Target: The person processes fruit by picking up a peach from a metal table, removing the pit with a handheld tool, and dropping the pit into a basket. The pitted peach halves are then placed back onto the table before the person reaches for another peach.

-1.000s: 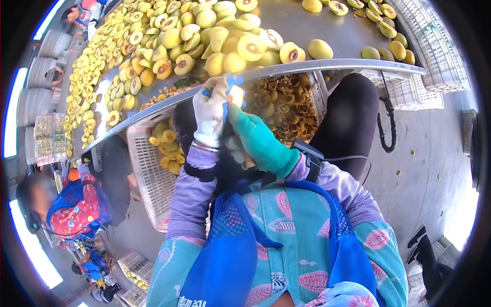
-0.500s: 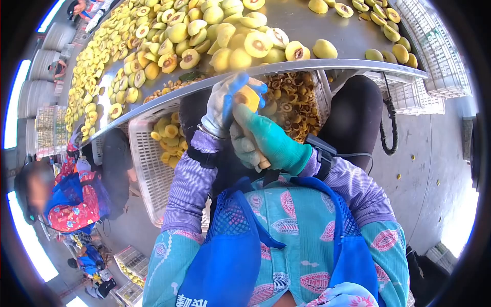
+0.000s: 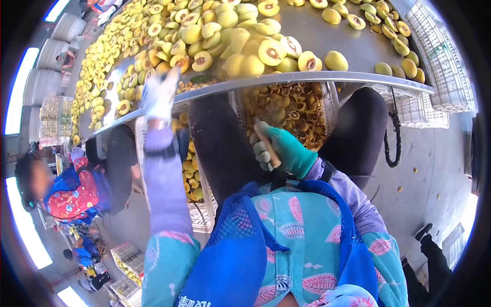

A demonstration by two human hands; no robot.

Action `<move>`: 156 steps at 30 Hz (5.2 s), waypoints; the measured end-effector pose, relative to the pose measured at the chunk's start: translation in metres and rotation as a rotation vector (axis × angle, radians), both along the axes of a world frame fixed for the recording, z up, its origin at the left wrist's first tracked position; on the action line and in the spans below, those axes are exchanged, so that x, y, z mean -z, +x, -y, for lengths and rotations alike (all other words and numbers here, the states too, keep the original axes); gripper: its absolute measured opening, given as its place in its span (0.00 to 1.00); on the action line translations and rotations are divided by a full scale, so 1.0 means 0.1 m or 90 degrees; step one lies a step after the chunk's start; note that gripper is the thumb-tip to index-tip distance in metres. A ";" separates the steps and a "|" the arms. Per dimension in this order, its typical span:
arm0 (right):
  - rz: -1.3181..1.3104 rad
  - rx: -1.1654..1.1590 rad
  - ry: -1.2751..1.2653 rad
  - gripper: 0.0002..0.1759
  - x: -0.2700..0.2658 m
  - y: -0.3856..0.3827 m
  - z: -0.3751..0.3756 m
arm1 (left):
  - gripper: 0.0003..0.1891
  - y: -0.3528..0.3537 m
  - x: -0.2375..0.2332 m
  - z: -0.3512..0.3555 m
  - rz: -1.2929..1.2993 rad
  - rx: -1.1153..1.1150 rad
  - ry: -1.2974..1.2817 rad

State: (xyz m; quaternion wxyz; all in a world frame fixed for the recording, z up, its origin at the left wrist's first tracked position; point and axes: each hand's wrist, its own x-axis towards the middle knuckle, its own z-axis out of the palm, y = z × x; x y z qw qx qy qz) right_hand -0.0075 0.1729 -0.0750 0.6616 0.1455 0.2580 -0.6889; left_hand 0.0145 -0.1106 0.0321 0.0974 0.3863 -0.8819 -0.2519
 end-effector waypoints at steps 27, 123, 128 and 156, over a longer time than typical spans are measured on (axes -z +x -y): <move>-1.196 0.305 0.152 0.12 -0.20 -0.10 0.50 | 0.27 -0.19 0.64 -1.01 -0.460 0.173 0.496; 0.115 0.068 -0.367 0.25 -0.51 -0.15 0.14 | 0.24 -0.25 0.60 -1.31 -0.403 0.214 0.694; 0.086 0.068 -0.351 0.24 -0.56 -0.10 0.07 | 0.23 -0.25 0.50 -1.36 -0.327 0.292 0.617; -1.012 0.089 0.277 0.22 -0.37 -0.18 -0.33 | 0.20 0.05 0.64 -1.30 -0.323 0.301 0.430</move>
